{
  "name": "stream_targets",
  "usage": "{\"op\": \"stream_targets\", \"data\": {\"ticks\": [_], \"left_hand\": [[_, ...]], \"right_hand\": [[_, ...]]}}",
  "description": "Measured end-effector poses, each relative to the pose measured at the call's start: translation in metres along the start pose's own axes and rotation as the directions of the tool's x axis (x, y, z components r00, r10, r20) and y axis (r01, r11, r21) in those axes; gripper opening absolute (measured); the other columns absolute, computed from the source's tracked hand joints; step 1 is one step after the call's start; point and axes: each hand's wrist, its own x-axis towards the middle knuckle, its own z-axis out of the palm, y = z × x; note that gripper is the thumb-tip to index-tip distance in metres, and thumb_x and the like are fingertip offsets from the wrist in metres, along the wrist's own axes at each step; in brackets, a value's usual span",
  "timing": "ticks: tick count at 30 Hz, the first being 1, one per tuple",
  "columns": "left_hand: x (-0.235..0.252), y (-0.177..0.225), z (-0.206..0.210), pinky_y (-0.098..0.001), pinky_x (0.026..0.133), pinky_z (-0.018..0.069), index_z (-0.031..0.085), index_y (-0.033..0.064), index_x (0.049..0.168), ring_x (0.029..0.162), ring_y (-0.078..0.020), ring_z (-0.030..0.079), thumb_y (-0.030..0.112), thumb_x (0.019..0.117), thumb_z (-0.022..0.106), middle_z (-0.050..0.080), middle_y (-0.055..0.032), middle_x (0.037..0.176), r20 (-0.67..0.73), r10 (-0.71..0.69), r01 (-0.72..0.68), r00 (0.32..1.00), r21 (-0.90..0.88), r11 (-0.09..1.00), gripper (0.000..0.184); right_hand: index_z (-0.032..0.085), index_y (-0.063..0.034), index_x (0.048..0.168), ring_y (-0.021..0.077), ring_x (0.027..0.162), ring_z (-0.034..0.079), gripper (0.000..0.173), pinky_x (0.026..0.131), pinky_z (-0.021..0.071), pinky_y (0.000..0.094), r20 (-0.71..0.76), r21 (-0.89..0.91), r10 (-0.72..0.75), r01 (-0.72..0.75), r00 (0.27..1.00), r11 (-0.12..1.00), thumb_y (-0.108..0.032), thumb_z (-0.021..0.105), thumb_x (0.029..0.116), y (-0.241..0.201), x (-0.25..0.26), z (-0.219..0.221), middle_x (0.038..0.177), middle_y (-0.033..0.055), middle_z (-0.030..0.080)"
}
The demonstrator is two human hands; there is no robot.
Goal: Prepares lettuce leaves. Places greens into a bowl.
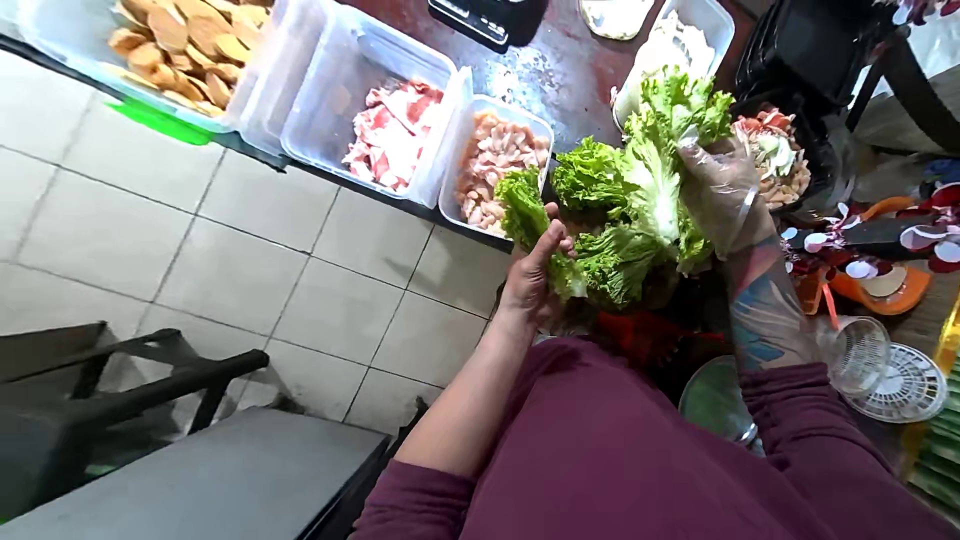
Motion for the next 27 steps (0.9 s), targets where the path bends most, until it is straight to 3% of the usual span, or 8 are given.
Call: {"op": "stream_targets", "data": {"ticks": [4,9,14,18,22,24,26,27], "left_hand": [[0.021,-0.013,0.006,-0.0396,0.090,0.0581,0.046,0.0209,0.153,0.107,-0.0226,0.068,0.044,0.1061,0.053,0.062,-0.0095,0.139,-0.031,-0.038,0.036,0.999,-0.060,0.998,0.052],[0.045,-0.019,0.017,-0.0480,0.100,0.0554,0.049,0.0141,0.147,0.120,-0.0276,0.065,0.044,0.1023,0.060,0.063,-0.0139,0.137,0.024,0.050,-0.047,0.998,-0.128,0.991,0.055],[0.046,-0.016,0.041,-0.0560,0.097,0.0591,0.052,0.0060,0.141,0.112,-0.0331,0.069,0.023,0.0832,0.087,0.068,-0.0168,0.124,-0.020,0.150,-0.139,0.989,0.261,0.955,0.070],[0.061,-0.028,0.032,-0.0548,0.099,0.0603,0.052,0.0081,0.140,0.115,-0.0302,0.069,0.016,0.0753,0.093,0.070,-0.0109,0.124,-0.051,0.297,-0.239,0.953,0.472,0.848,0.077],[0.069,-0.031,0.017,-0.0440,0.103,0.0598,0.051,0.0156,0.142,0.118,-0.0154,0.067,0.031,0.0685,0.097,0.069,0.0005,0.126,-0.069,0.308,-0.153,0.949,0.753,0.640,0.088],[0.075,-0.033,0.007,-0.0413,0.100,0.0602,0.056,0.0208,0.136,0.114,-0.0087,0.067,0.036,0.0690,0.095,0.070,0.0056,0.121,-0.020,0.294,-0.116,0.956,0.890,0.441,0.079],[0.079,-0.040,-0.005,-0.0436,0.096,0.0603,0.061,0.0253,0.132,0.110,-0.0068,0.067,0.041,0.0699,0.093,0.071,0.0074,0.117,0.001,0.288,-0.081,0.957,0.961,0.263,0.072],[0.078,-0.040,-0.006,-0.0430,0.097,0.0595,0.061,0.0262,0.131,0.111,-0.0063,0.067,0.046,0.0708,0.092,0.071,0.0080,0.119,0.009,0.309,-0.081,0.951,0.972,0.222,0.070]], "right_hand": [[0.052,-0.0064,0.139,0.0205,0.113,0.066,0.036,0.098,0.0581,0.0411,0.065,-0.045,-0.061,0.064,0.996,0.997,-0.008,0.056,0.1041,-0.011,-0.061,0.000,0.126,0.0089,0.066],[0.058,-0.0059,0.132,0.0157,0.106,0.069,0.026,0.095,0.0593,0.0362,-0.012,-0.069,0.028,-0.028,1.000,0.997,-0.010,0.052,0.1065,-0.035,-0.086,0.031,0.118,0.0060,0.069],[0.060,-0.0048,0.132,0.0243,0.110,0.068,0.028,0.095,0.0596,0.0453,-0.042,-0.192,-0.067,0.058,0.997,0.980,-0.009,0.058,0.1039,0.003,-0.081,0.008,0.123,0.0116,0.068],[0.061,-0.0083,0.134,0.0267,0.111,0.069,0.035,0.094,0.0605,0.0479,-0.174,-0.288,-0.154,0.099,0.973,0.952,-0.016,0.067,0.0998,0.025,-0.079,-0.013,0.124,0.0125,0.069],[0.059,-0.0165,0.137,0.0177,0.118,0.066,0.042,0.104,0.0564,0.0413,-0.488,-0.328,-0.014,-0.169,0.873,0.929,-0.019,0.072,0.0965,-0.022,-0.077,0.007,0.128,0.0021,0.068],[0.058,-0.0061,0.137,0.0259,0.118,0.067,0.043,0.103,0.0577,0.0477,-0.395,-0.368,-0.309,0.159,0.865,0.916,-0.017,0.071,0.0976,0.004,-0.068,-0.024,0.128,0.0120,0.068],[0.059,-0.0112,0.137,0.0188,0.115,0.067,0.039,0.100,0.0580,0.0400,-0.343,-0.306,-0.319,0.216,0.884,0.927,-0.021,0.067,0.1006,-0.001,-0.084,-0.033,0.126,0.0059,0.069],[0.055,-0.0006,0.137,0.0211,0.112,0.069,0.039,0.094,0.0601,0.0352,-0.229,-0.252,-0.423,0.367,0.876,0.896,-0.014,0.063,0.1022,-0.001,-0.089,-0.039,0.125,0.0120,0.068]]}}
